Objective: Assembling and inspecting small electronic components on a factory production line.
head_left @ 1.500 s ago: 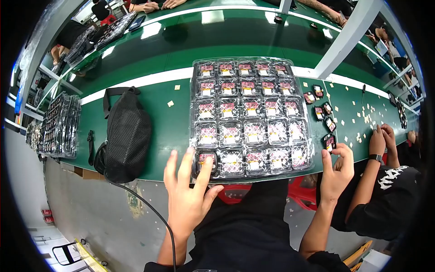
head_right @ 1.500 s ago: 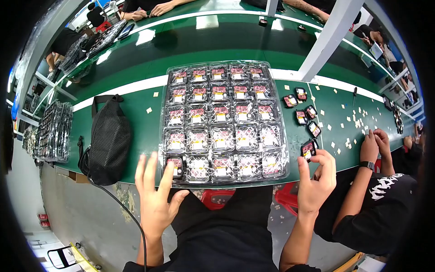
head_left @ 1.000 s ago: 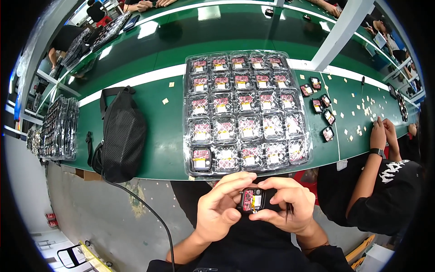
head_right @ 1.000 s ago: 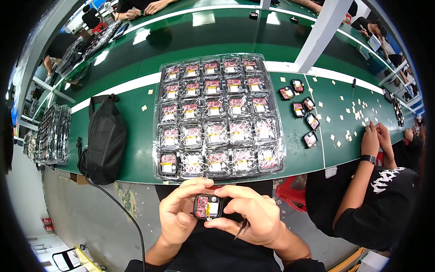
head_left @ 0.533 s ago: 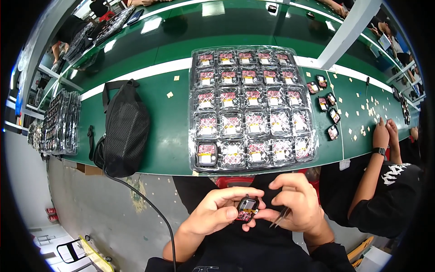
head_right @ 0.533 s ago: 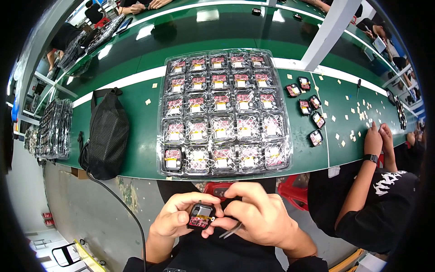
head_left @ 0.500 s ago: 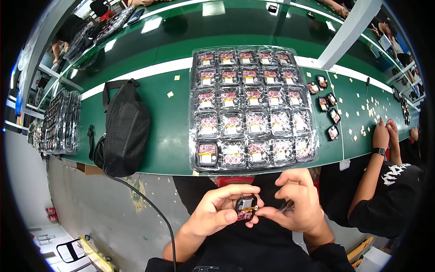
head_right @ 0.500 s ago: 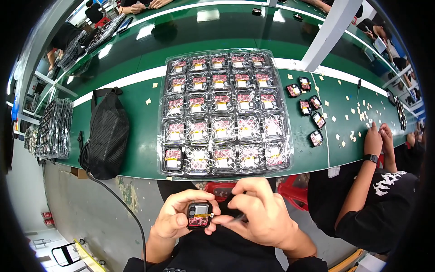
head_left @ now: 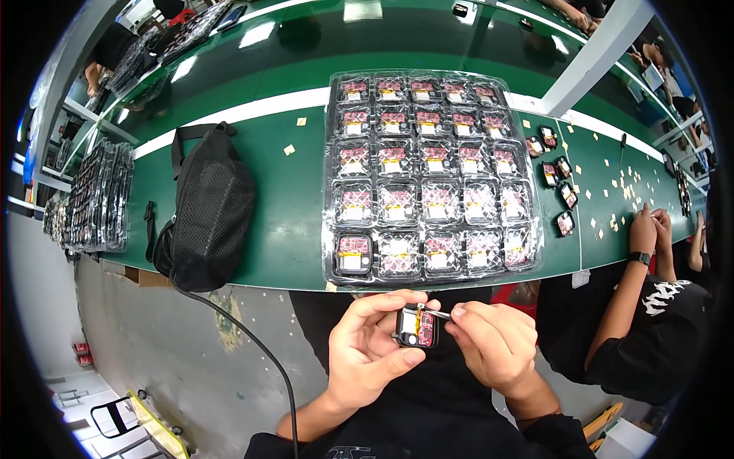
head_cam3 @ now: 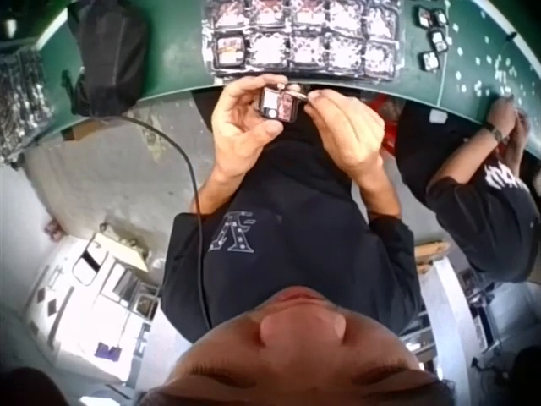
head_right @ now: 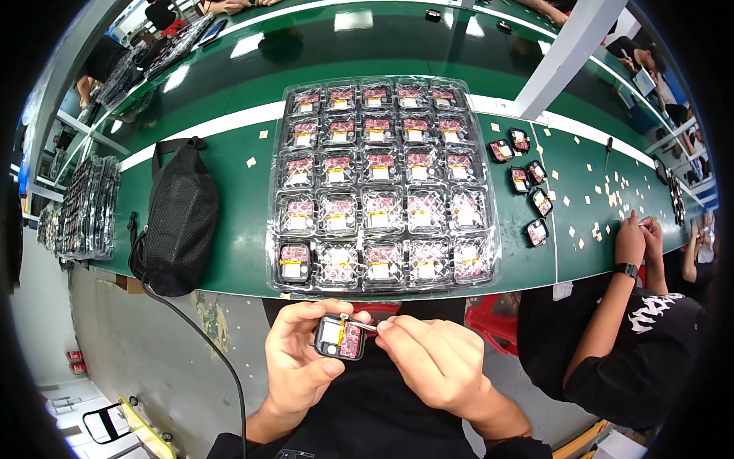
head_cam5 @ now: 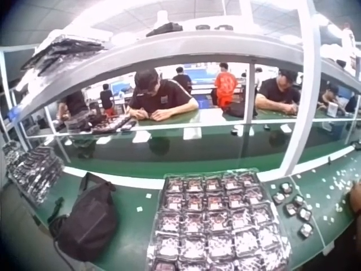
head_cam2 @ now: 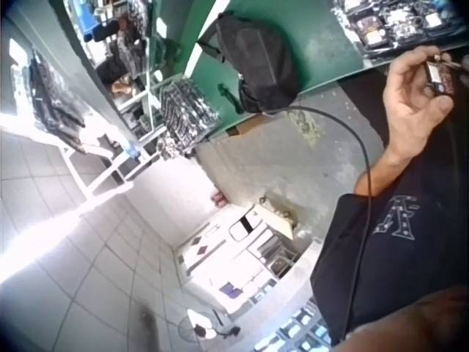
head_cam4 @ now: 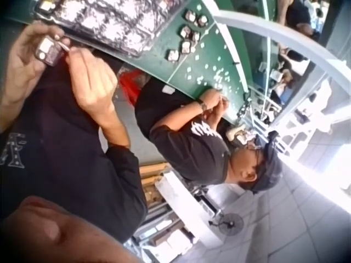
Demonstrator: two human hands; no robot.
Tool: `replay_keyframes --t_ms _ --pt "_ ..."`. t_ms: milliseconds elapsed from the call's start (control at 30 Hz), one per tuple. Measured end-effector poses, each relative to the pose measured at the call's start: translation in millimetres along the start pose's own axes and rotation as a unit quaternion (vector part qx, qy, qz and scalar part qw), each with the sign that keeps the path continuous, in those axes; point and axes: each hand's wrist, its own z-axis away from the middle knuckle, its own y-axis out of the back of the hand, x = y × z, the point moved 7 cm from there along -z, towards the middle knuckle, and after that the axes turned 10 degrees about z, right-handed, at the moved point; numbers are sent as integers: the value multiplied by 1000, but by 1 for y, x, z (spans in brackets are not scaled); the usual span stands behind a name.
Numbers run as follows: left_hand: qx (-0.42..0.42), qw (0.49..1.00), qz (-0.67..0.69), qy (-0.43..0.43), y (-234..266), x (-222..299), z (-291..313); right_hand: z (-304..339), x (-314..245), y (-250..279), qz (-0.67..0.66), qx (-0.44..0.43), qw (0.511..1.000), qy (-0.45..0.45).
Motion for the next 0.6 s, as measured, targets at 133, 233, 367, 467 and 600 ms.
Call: replay_keyframes --t_ms 133,233,367,467,600 --pt "-4 1000 1 20 -2 -5 1 0 -2 1 24 35 999 31" --pt "-13 1000 -13 21 -3 -7 1 1 -1 -2 31 24 999 29" --pt "-2 1000 -12 24 0 -8 3 2 1 -4 20 20 1000 12" --pt "-2 1000 4 23 0 -7 3 4 9 -8 -65 17 997 -42" --pt "0 999 -43 9 -3 -3 3 4 15 -11 -108 12 992 -63"
